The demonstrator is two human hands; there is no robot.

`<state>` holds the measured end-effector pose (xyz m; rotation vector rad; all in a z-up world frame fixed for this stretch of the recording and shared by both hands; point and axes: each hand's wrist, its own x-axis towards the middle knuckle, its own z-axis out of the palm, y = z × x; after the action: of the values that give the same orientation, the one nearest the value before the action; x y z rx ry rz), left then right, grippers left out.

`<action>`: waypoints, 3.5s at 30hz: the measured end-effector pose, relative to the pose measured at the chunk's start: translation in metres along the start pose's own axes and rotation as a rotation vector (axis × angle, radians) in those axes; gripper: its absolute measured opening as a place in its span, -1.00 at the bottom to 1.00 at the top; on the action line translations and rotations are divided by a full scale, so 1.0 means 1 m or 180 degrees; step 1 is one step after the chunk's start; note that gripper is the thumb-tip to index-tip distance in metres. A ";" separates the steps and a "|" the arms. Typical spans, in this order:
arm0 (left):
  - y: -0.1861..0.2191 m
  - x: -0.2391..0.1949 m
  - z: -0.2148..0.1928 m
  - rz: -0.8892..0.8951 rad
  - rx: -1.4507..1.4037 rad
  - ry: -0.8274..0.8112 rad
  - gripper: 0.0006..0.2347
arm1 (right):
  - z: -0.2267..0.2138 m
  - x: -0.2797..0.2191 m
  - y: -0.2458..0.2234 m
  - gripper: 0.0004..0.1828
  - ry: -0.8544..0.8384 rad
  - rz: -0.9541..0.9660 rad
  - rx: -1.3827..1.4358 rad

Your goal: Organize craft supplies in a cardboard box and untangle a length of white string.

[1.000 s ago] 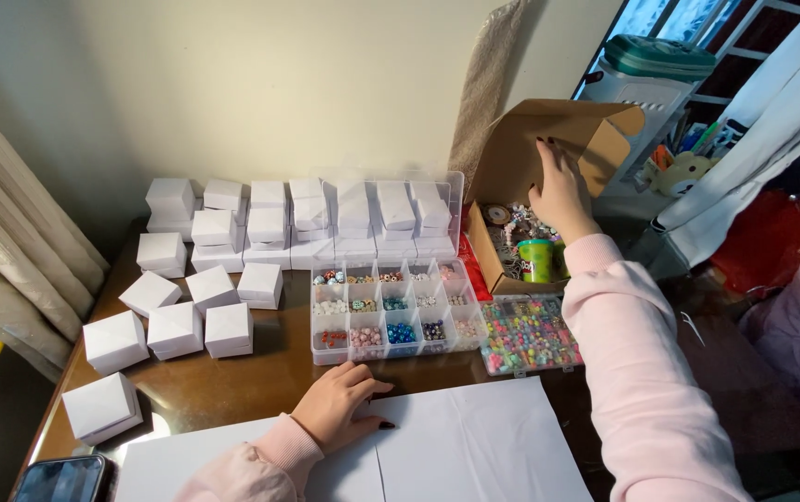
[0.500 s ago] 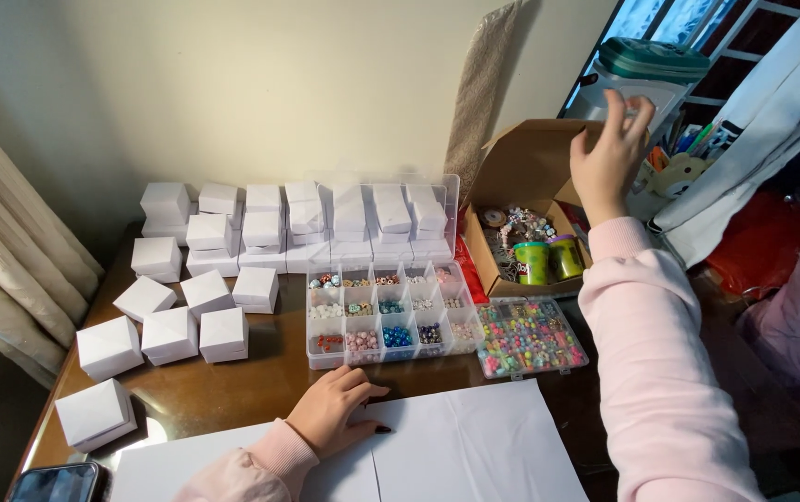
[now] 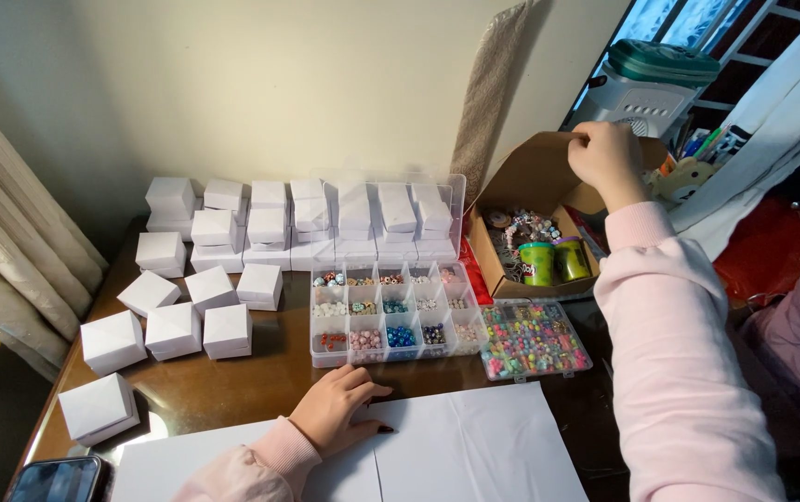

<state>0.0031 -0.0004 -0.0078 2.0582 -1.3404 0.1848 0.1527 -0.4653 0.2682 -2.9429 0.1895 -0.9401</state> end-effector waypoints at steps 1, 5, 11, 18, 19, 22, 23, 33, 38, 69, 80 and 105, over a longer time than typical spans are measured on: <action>0.000 0.000 -0.001 -0.0009 0.0000 -0.0001 -0.55 | -0.011 -0.001 -0.010 -0.72 -0.0006 -0.0004 0.0006; 0.001 0.000 0.000 -0.0012 -0.0008 0.0017 -0.55 | -0.040 -0.003 -0.024 -0.70 -0.0605 0.0223 -0.0087; 0.001 0.000 -0.001 -0.0006 0.0067 -0.0005 -0.55 | -0.076 0.001 -0.050 -0.72 -0.1113 0.0608 -0.0412; 0.001 -0.001 -0.001 -0.0083 0.0037 -0.0065 -0.54 | -0.115 -0.008 -0.079 -0.73 -0.1470 0.0997 -0.0234; 0.000 0.000 -0.001 -0.0087 0.0041 -0.0058 -0.54 | -0.112 -0.006 -0.076 -0.73 -0.1467 0.0987 -0.0233; -0.001 -0.001 0.001 -0.0035 0.0075 -0.0051 -0.54 | -0.090 0.000 -0.054 -0.69 -0.1312 0.0881 -0.0340; -0.001 -0.001 0.001 -0.0030 0.0041 -0.0053 -0.53 | -0.075 0.006 -0.038 -0.71 -0.0882 0.0564 -0.0240; 0.006 0.002 -0.006 0.0008 -0.0082 0.0031 -0.56 | 0.024 0.015 -0.022 -0.32 0.1188 -0.0417 0.0248; 0.009 0.003 -0.009 0.0032 -0.0097 0.0073 -0.58 | 0.088 0.013 0.000 -0.37 0.0546 -0.0543 0.0584; 0.003 -0.001 -0.004 -0.0120 -0.0101 -0.0040 -0.53 | 0.083 -0.046 -0.003 -0.19 -0.0177 -0.0403 0.0357; 0.002 -0.001 -0.004 -0.0106 -0.0019 -0.0088 -0.53 | 0.067 -0.048 0.007 -0.19 -0.0178 -0.0422 0.0442; 0.062 0.034 0.008 0.0213 -0.0049 -0.1007 -0.58 | 0.128 -0.070 0.118 -0.16 -0.0567 0.0431 0.1206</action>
<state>-0.0358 -0.0468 0.0295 2.0927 -1.5934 -0.1281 0.1578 -0.5718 0.1143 -2.6068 0.1777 -0.6124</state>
